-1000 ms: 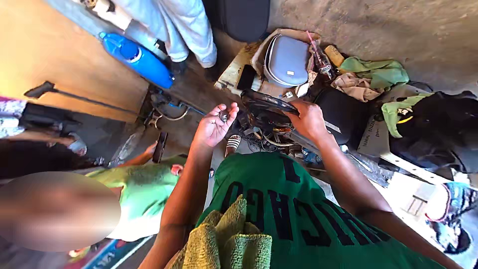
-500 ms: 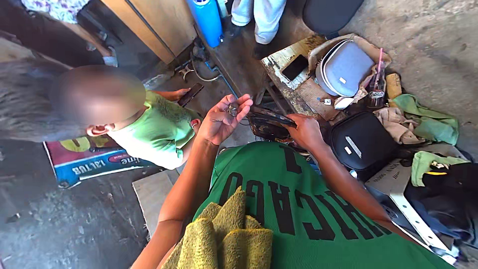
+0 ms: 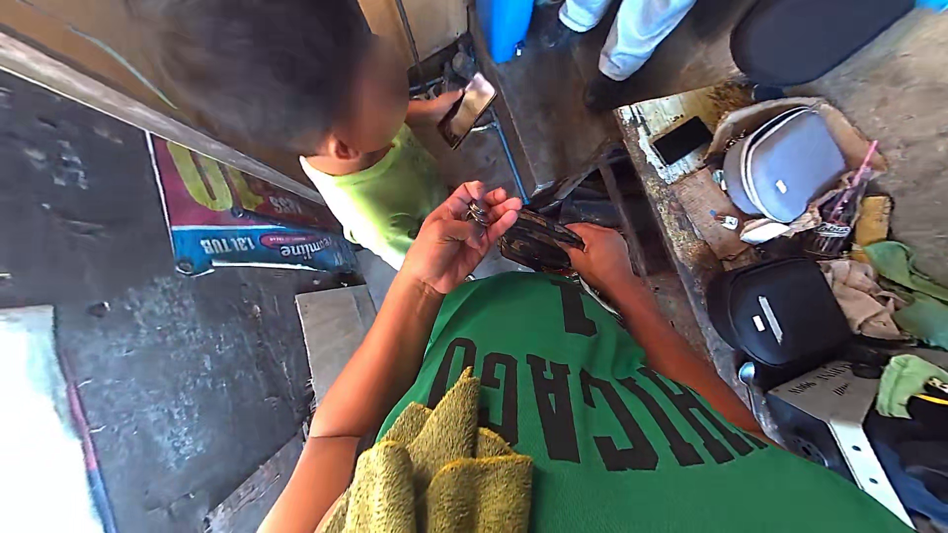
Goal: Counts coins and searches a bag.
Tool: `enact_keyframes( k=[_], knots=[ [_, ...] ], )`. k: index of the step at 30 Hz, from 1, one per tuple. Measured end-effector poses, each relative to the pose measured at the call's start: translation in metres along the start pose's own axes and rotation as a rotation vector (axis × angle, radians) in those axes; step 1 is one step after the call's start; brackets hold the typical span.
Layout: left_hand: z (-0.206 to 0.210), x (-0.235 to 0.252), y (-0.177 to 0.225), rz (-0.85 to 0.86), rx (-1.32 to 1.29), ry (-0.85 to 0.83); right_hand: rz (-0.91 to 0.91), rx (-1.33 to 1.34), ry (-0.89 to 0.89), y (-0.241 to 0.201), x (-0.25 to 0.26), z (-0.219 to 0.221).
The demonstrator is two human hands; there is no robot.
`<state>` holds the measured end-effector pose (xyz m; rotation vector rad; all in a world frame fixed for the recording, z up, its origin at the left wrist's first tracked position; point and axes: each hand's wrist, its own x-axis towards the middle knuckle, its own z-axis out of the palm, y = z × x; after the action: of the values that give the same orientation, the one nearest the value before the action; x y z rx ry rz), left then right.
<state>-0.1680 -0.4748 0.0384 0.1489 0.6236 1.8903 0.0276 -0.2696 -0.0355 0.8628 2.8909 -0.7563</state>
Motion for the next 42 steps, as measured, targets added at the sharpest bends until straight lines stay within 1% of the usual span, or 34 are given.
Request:
enact_keyframes(
  k=[4, 7, 8, 10, 14, 17, 21, 24, 29, 31, 35, 38, 42],
  knots=[
    [-0.019, -0.024, 0.019, 0.051, -0.037, 0.042, -0.01, 0.033, -0.013, -0.035, 0.005, 0.02],
    [-0.029, -0.032, 0.036, 0.044, -0.007, 0.084, -0.03, 0.043, -0.034, -0.059, 0.011, 0.031],
    [-0.032, -0.033, 0.041, 0.033, 0.007, 0.105, -0.023, 0.037, -0.067, -0.065, 0.013, 0.034],
    [-0.035, -0.037, 0.049, 0.023, 0.03, 0.145, -0.038, 0.021, -0.101, -0.074, 0.017, 0.041],
    [-0.038, -0.039, 0.056, 0.028, 0.009, 0.142, -0.094, 0.007, -0.101, -0.083, 0.023, 0.045],
    [-0.037, -0.038, 0.056, 0.031, -0.017, 0.117, -0.143, 0.008, -0.095, -0.082, 0.028, 0.046],
    [-0.032, -0.036, 0.052, 0.048, -0.011, 0.031, -0.198, 0.016, -0.116, -0.074, 0.041, 0.042],
    [-0.017, -0.039, 0.043, 0.069, -0.003, 0.054, -0.247, 0.004, -0.137, -0.065, 0.056, 0.037],
    [-0.01, -0.03, 0.03, 0.137, 0.011, -0.061, -0.344, 0.001, -0.162, -0.049, 0.077, 0.028],
    [-0.004, -0.027, 0.026, 0.154, 0.038, -0.046, -0.375, 0.003, -0.175, -0.044, 0.085, 0.026],
    [0.009, -0.023, 0.016, 0.171, 0.127, 0.063, -0.425, -0.007, -0.235, -0.037, 0.099, 0.023],
    [0.012, -0.027, 0.008, 0.214, 0.12, 0.1, -0.476, -0.026, -0.272, -0.036, 0.107, 0.023],
    [0.012, -0.038, 0.004, 0.297, 0.064, 0.107, -0.543, -0.041, -0.33, -0.043, 0.117, 0.026]
  ],
)
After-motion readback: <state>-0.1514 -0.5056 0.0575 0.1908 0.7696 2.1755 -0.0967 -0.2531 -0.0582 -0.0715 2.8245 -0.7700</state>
